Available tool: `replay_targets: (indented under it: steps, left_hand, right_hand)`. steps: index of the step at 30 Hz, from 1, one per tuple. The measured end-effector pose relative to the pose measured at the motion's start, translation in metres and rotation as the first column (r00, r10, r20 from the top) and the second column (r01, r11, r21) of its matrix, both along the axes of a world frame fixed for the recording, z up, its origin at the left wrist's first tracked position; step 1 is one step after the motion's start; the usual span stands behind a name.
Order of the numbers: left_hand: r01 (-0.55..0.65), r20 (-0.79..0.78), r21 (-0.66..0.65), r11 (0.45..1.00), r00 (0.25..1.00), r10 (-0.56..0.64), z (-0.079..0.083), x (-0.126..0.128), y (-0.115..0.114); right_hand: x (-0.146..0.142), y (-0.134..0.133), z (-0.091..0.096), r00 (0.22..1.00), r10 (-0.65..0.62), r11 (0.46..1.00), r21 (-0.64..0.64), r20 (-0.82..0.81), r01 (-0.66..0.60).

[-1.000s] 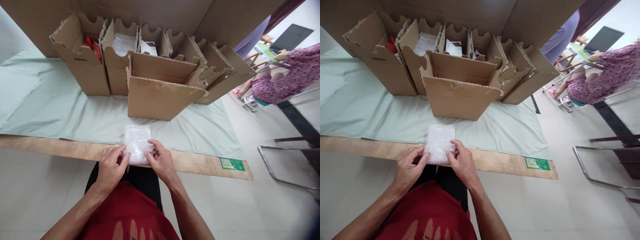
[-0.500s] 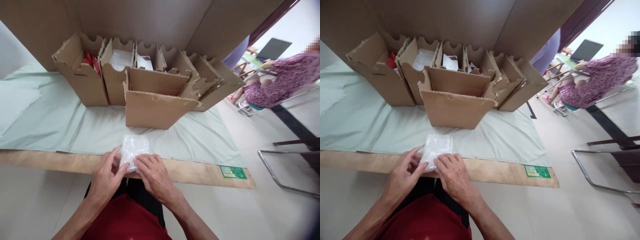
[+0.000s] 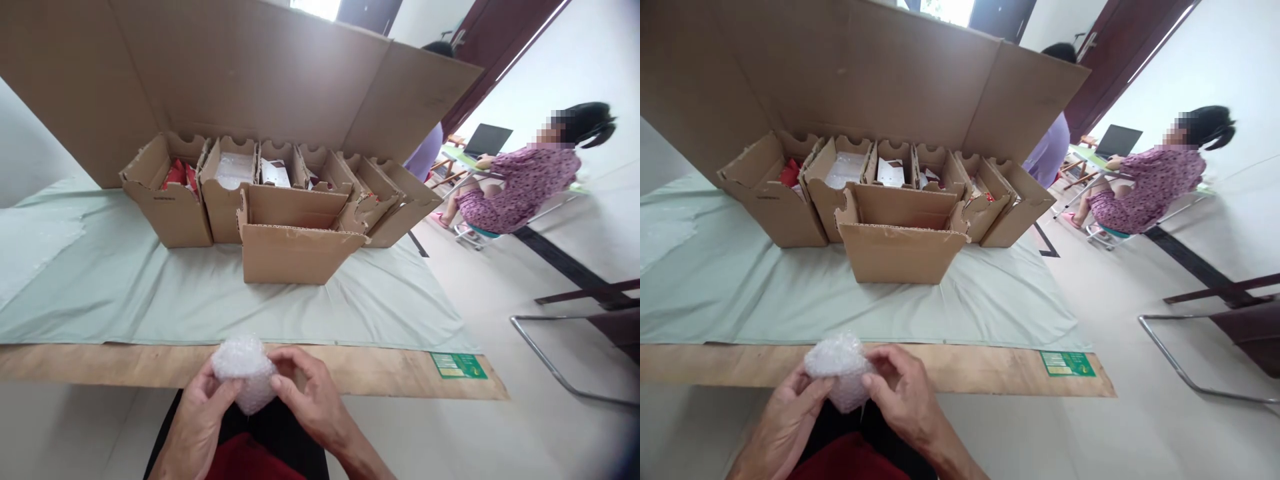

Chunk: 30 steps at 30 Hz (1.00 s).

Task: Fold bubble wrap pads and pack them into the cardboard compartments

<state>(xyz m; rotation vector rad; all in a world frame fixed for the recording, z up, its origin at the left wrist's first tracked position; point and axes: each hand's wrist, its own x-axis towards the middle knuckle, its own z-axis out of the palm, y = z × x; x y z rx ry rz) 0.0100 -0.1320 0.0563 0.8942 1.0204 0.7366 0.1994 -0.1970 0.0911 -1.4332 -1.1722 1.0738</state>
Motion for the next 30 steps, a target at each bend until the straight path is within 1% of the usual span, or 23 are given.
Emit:
replay_targets:
  steps: [1, 2, 3, 4, 5, 7, 8, 9, 11, 12, 15, 17, 19, 20, 21, 22, 24, 25, 26, 27, 28, 29, 30]
  left_hand:
    - [0.02, -0.068, 0.071, 0.997, 0.998, -0.015, -0.002, -0.001, 0.002]
    - [0.071, -0.135, 0.155, 0.985, 0.99, -0.05, -0.002, -0.001, 0.004]
    - [0.153, -0.196, 0.246, 0.957, 0.975, -0.105, 0.0, 0.001, 0.005]
    - [0.249, -0.252, 0.338, 0.908, 0.953, -0.167, 0.003, 0.004, 0.006]
    - [0.342, -0.301, 0.423, 0.839, 0.927, -0.226, 0.008, 0.008, 0.006]
    - [0.471, -0.378, 0.559, 0.683, 0.877, -0.296, 0.021, 0.019, 0.008]
    - [0.507, -0.405, 0.607, 0.612, 0.86, -0.311, 0.029, 0.025, 0.009]
    - [0.52, -0.422, 0.649, 0.555, 0.854, -0.306, 0.036, 0.031, 0.011]
    - [0.5, -0.427, 0.722, 0.478, 0.866, -0.26, 0.052, 0.042, 0.019]
    - [0.479, -0.421, 0.75, 0.456, 0.878, -0.229, 0.059, 0.047, 0.025]
    - [0.43, -0.401, 0.802, 0.414, 0.902, -0.16, 0.078, 0.061, 0.043]
    - [0.424, -0.396, 0.816, 0.393, 0.905, -0.154, 0.087, 0.071, 0.052]
    - [0.429, -0.391, 0.821, 0.377, 0.904, -0.176, 0.094, 0.079, 0.058]
    - [0.432, -0.389, 0.828, 0.357, 0.902, -0.19, 0.098, 0.082, 0.061]
    - [0.43, -0.388, 0.844, 0.319, 0.902, -0.189, 0.102, 0.084, 0.064]
    - [0.415, -0.385, 0.872, 0.26, 0.909, -0.16, 0.106, 0.086, 0.07]
    - [0.373, -0.373, 0.923, 0.092, 0.928, -0.015, 0.116, 0.09, 0.085]
    - [0.363, -0.362, 0.932, 0.004, 0.928, 0.084, 0.121, 0.093, 0.094]
    - [0.375, -0.358, 0.925, -0.067, 0.916, 0.182, 0.126, 0.096, 0.104]
    - [0.407, -0.367, 0.906, -0.116, 0.893, 0.262, 0.129, 0.1, 0.114]
    - [0.442, -0.38, 0.885, -0.149, 0.868, 0.321, 0.131, 0.104, 0.122]
    - [0.477, -0.397, 0.863, -0.167, 0.845, 0.358, 0.132, 0.108, 0.128]
    - [0.504, -0.415, 0.846, -0.176, 0.828, 0.377, 0.131, 0.11, 0.132]
  right_hand:
    - [0.007, -0.002, 0.004, 0.997, -0.027, 0.999, 0.022, 0.075, 0.025]
    - [0.014, -0.003, 0.008, 0.991, -0.03, 0.999, 0.036, 0.128, 0.026]
    - [0.021, -0.004, 0.013, 0.988, -0.003, 0.999, 0.037, 0.153, -0.003]
    - [0.028, -0.004, 0.019, 0.986, 0.046, 0.998, 0.026, 0.157, -0.051]
    - [0.033, -0.004, 0.024, 0.983, 0.097, 0.995, 0.014, 0.157, -0.1]
    - [0.04, -0.003, 0.035, 0.97, 0.148, 0.989, -0.003, 0.195, -0.151]
    - [0.043, -0.002, 0.041, 0.96, 0.155, 0.988, -0.014, 0.232, -0.156]
    - [0.046, -0.001, 0.047, 0.951, 0.152, 0.988, -0.023, 0.27, -0.151]
    - [0.053, 0.0, 0.059, 0.934, 0.131, 0.991, -0.027, 0.332, -0.13]
    - [0.057, 0.001, 0.066, 0.928, 0.117, 0.993, -0.015, 0.353, -0.12]
    - [0.068, 0.002, 0.084, 0.91, 0.05, 0.996, 0.05, 0.411, -0.077]
    - [0.072, 0.005, 0.093, 0.883, 0.002, 0.996, 0.076, 0.469, -0.043]
    - [0.075, 0.01, 0.098, 0.846, -0.045, 0.995, 0.101, 0.532, -0.01]
    - [0.077, 0.013, 0.101, 0.826, -0.066, 0.992, 0.123, 0.56, -0.004]
    - [0.08, 0.016, 0.105, 0.807, -0.086, 0.989, 0.15, 0.584, -0.004]
    - [0.086, 0.019, 0.11, 0.791, -0.109, 0.984, 0.18, 0.602, -0.002]
    - [0.103, 0.025, 0.125, 0.766, -0.219, 0.958, 0.283, 0.604, 0.051]
    - [0.114, 0.029, 0.135, 0.755, -0.309, 0.93, 0.348, 0.579, 0.114]
    - [0.126, 0.034, 0.145, 0.739, -0.407, 0.889, 0.417, 0.537, 0.187]
    - [0.137, 0.039, 0.156, 0.72, -0.495, 0.84, 0.481, 0.487, 0.251]
    - [0.148, 0.045, 0.166, 0.703, -0.555, 0.795, 0.532, 0.445, 0.291]
    - [0.157, 0.051, 0.176, 0.69, -0.586, 0.767, 0.567, 0.426, 0.301]
    - [0.165, 0.058, 0.185, 0.678, -0.585, 0.764, 0.583, 0.445, 0.276]
